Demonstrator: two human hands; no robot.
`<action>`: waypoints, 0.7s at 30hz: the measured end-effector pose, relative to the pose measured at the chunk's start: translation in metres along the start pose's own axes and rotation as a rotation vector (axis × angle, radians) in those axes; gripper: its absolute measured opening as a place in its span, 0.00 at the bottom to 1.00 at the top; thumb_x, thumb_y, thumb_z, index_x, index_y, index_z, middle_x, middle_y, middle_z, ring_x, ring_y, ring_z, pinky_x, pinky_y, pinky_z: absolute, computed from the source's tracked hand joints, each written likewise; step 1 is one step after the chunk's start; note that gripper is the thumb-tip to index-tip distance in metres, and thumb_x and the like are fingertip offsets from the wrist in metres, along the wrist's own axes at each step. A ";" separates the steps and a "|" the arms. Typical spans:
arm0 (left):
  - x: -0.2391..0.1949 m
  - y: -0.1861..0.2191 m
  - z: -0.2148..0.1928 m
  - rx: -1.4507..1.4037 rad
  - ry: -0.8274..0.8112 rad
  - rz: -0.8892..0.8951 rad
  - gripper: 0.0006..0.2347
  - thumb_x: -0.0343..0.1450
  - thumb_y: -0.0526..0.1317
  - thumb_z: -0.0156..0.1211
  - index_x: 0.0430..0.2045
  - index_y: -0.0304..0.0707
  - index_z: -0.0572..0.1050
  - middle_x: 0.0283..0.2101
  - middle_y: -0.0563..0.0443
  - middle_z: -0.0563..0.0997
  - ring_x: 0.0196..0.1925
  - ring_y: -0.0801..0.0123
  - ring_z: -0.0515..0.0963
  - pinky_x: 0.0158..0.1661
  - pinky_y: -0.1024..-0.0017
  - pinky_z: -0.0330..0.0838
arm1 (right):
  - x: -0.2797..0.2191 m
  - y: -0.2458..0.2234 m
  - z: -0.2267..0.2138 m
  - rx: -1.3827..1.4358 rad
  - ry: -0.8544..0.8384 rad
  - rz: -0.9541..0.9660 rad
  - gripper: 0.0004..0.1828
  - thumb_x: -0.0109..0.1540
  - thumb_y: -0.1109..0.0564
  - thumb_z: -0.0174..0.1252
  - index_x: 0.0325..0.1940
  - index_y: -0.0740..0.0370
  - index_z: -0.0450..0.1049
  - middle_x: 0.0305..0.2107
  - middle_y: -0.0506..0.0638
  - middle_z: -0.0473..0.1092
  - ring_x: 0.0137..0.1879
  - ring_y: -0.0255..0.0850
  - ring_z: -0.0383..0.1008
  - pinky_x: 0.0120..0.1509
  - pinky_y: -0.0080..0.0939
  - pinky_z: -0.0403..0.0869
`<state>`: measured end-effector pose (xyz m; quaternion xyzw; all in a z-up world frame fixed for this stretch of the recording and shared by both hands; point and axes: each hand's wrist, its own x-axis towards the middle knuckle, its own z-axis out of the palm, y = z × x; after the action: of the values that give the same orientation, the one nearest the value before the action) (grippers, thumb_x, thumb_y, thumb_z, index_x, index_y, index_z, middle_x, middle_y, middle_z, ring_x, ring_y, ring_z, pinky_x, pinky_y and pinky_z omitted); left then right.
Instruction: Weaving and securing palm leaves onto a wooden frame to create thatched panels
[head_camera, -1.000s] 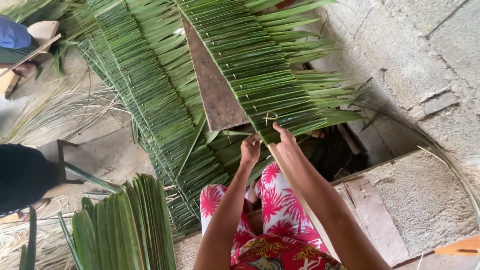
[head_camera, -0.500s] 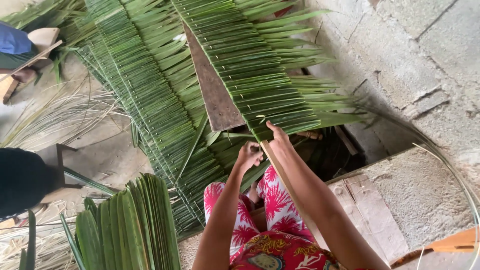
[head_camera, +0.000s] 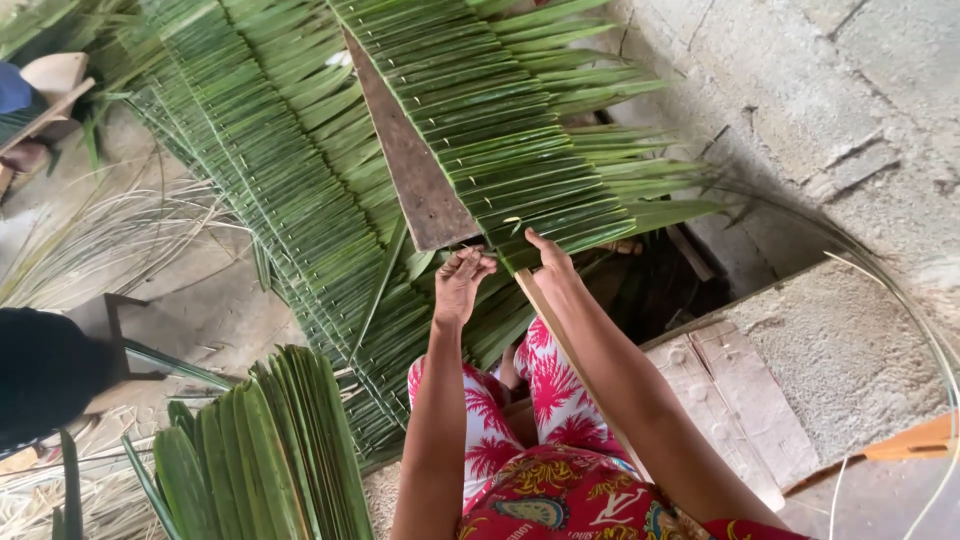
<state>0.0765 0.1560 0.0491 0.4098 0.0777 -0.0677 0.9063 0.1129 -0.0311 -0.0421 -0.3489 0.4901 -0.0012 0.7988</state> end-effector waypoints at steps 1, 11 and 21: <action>-0.001 -0.012 -0.004 0.000 0.002 -0.010 0.06 0.72 0.29 0.62 0.40 0.23 0.79 0.31 0.33 0.84 0.35 0.53 0.87 0.46 0.56 0.84 | 0.002 0.001 -0.004 0.001 0.009 0.003 0.45 0.41 0.50 0.88 0.54 0.70 0.71 0.58 0.63 0.68 0.73 0.50 0.62 0.76 0.55 0.55; 0.019 -0.103 -0.029 0.877 -0.021 0.476 0.04 0.73 0.33 0.63 0.32 0.43 0.84 0.28 0.52 0.83 0.30 0.68 0.83 0.36 0.70 0.81 | -0.065 -0.018 0.015 0.024 0.063 -0.027 0.45 0.38 0.54 0.88 0.52 0.66 0.72 0.58 0.58 0.65 0.72 0.46 0.61 0.77 0.49 0.53; 0.025 -0.121 -0.029 1.269 0.091 0.858 0.06 0.70 0.30 0.59 0.24 0.42 0.77 0.26 0.52 0.75 0.35 0.61 0.81 0.38 0.68 0.78 | -0.081 -0.023 0.017 0.032 0.006 -0.056 0.54 0.39 0.55 0.88 0.63 0.73 0.66 0.65 0.64 0.62 0.75 0.54 0.57 0.78 0.53 0.57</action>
<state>0.0759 0.0971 -0.0635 0.8481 -0.1046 0.2753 0.4404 0.0920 -0.0115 0.0390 -0.3496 0.4825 -0.0322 0.8025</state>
